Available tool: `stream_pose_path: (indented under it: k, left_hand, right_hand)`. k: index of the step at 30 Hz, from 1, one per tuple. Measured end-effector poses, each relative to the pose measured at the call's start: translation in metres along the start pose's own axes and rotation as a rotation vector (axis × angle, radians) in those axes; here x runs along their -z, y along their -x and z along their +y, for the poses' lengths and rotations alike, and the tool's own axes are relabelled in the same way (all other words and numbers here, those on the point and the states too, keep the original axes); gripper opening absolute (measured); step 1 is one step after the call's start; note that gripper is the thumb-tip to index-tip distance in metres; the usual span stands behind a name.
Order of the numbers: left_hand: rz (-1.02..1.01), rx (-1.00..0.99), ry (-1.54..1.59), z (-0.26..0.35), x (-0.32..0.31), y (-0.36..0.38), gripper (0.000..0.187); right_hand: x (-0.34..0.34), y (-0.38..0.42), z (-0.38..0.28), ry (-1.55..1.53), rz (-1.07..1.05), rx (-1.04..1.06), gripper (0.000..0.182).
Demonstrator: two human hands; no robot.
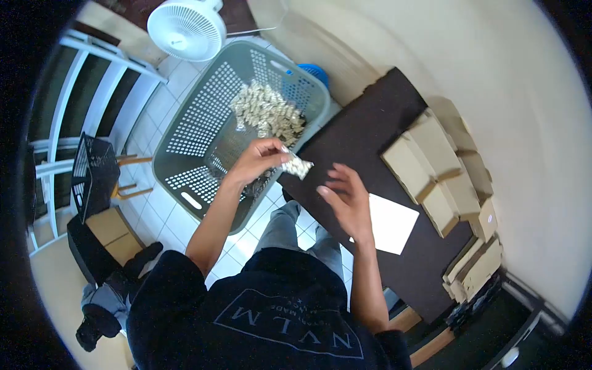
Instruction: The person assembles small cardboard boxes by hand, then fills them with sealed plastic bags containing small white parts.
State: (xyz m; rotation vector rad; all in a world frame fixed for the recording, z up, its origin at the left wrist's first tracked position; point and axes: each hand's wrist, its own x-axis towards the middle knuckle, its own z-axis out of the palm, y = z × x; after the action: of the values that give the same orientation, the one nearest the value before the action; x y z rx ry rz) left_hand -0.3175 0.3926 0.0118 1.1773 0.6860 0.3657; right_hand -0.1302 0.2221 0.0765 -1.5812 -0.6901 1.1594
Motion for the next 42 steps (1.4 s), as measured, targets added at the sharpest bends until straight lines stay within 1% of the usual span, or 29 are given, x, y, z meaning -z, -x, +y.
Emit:
stream_pose_path:
  k: [2,3,4,5,6,7,9,10,12,13,18,20,21,23,24,26,28,30,31,32,33,34,36,37,38,39,40,41,42]
  left_hand:
    - [-0.139,-0.077,0.1,0.018,-0.049,0.01,0.006]
    - [-0.183,-0.149,0.091,0.02,-0.07,0.014,0.004]
    - [-0.168,-0.173,0.09,0.024,-0.093,0.02,0.005]
    - [-0.138,-0.188,0.009,0.025,-0.113,0.026,0.005]
    - [-0.108,-0.201,-0.072,0.026,-0.133,0.031,0.005]
    - [-0.125,-0.205,-0.087,0.027,-0.153,0.036,0.005]
    - [-0.02,-0.304,-0.214,0.025,-0.192,0.043,0.007]
    - [-0.043,-0.305,-0.221,0.019,-0.207,0.041,0.007]
    - [-0.095,-0.208,-0.068,0.006,-0.237,0.038,0.011]
    - [-0.076,-0.18,-0.003,0.007,-0.257,0.039,0.012]
    - [-0.155,-0.189,-0.163,-0.002,-0.313,0.045,0.01]
    - [-0.144,-0.302,-0.169,-0.006,-0.332,0.049,0.012]
    - [-0.152,-0.3,-0.176,-0.008,-0.341,0.049,0.012]
    - [-0.148,-0.221,-0.058,-0.013,-0.355,0.049,0.015]
    - [-0.156,-0.224,-0.064,-0.015,-0.358,0.05,0.015]
    - [-0.118,-0.19,0.007,-0.022,-0.366,0.054,0.017]
    - [-0.119,-0.161,0.028,-0.023,-0.37,0.06,0.02]
    - [-0.109,-0.182,0.034,-0.035,-0.372,0.061,0.021]
    - [-0.095,-0.165,-0.048,-0.039,-0.369,0.062,0.021]
    - [-0.1,-0.165,-0.044,-0.043,-0.368,0.064,0.021]
    - [-0.08,-0.232,-0.203,-0.047,-0.368,0.065,0.018]
    - [-0.059,-0.297,-0.361,-0.052,-0.368,0.066,0.015]
    - [-0.069,-0.311,-0.33,-0.067,-0.369,0.063,0.013]
    - [-0.086,-0.249,-0.28,-0.071,-0.37,0.062,0.01]
    - [-0.103,-0.184,-0.23,-0.076,-0.371,0.061,0.008]
    - [-0.102,-0.179,-0.225,-0.075,-0.375,0.06,0.008]
    - [-0.072,-0.13,-0.195,-0.071,-0.379,0.058,0.009]
    - [-0.041,-0.08,-0.164,-0.069,-0.381,0.055,0.012]
    - [-0.04,-0.141,-0.26,-0.078,-0.369,0.048,0.021]
  right_hand:
    - [0.003,0.011,-0.017,-0.078,-0.042,0.032,0.046]
    - [0.014,0.017,-0.013,-0.16,-0.097,0.022,0.04]
    - [0.025,0.024,-0.01,-0.243,-0.154,0.013,0.035]
    - [0.037,0.035,-0.009,-0.273,-0.178,0.025,0.025]
    - [0.05,0.047,-0.008,-0.282,-0.167,0.038,0.025]
    - [0.062,0.058,-0.007,-0.278,-0.142,0.045,0.023]
    - [0.089,0.08,0.001,-0.282,-0.091,0.088,0.02]
    - [0.104,0.089,0.008,-0.291,-0.07,0.096,0.02]
    - [0.131,0.109,0.019,-0.325,-0.036,0.135,0.019]
    - [0.139,0.12,0.019,-0.354,0.005,0.137,0.018]
    - [0.181,0.162,0.038,-0.394,0.084,0.123,0.019]
    - [0.192,0.176,0.043,-0.446,0.117,0.17,0.019]
    - [0.199,0.18,0.048,-0.446,0.113,0.181,0.019]
    - [0.211,0.185,0.058,-0.445,0.105,0.205,0.02]
    - [0.216,0.186,0.059,-0.429,0.089,0.231,0.02]
    - [0.221,0.191,0.057,-0.454,0.084,0.234,0.02]
    - [0.224,0.194,0.061,-0.484,0.043,0.213,0.019]
    - [0.228,0.195,0.069,-0.478,0.049,0.169,0.019]
    - [0.231,0.194,0.077,-0.357,0.037,0.162,0.018]
    - [0.235,0.193,0.081,-0.235,0.025,0.157,0.018]
    - [0.236,0.193,0.079,-0.149,0.05,0.156,0.017]
    - [0.242,0.193,0.08,-0.144,0.054,0.151,0.017]
    - [0.252,0.188,0.084,-0.12,-0.062,0.078,0.018]
    - [0.259,0.184,0.088,-0.08,-0.111,0.056,0.018]
    - [0.266,0.18,0.091,-0.077,-0.111,0.051,0.018]
    - [0.275,0.176,0.092,-0.019,-0.129,0.04,0.019]
    - [0.285,0.17,0.092,0.04,-0.148,0.03,0.019]
    - [0.298,0.166,0.09,0.159,-0.09,0.08,0.018]
    - [0.317,0.153,0.106,0.193,-0.023,0.052,0.021]
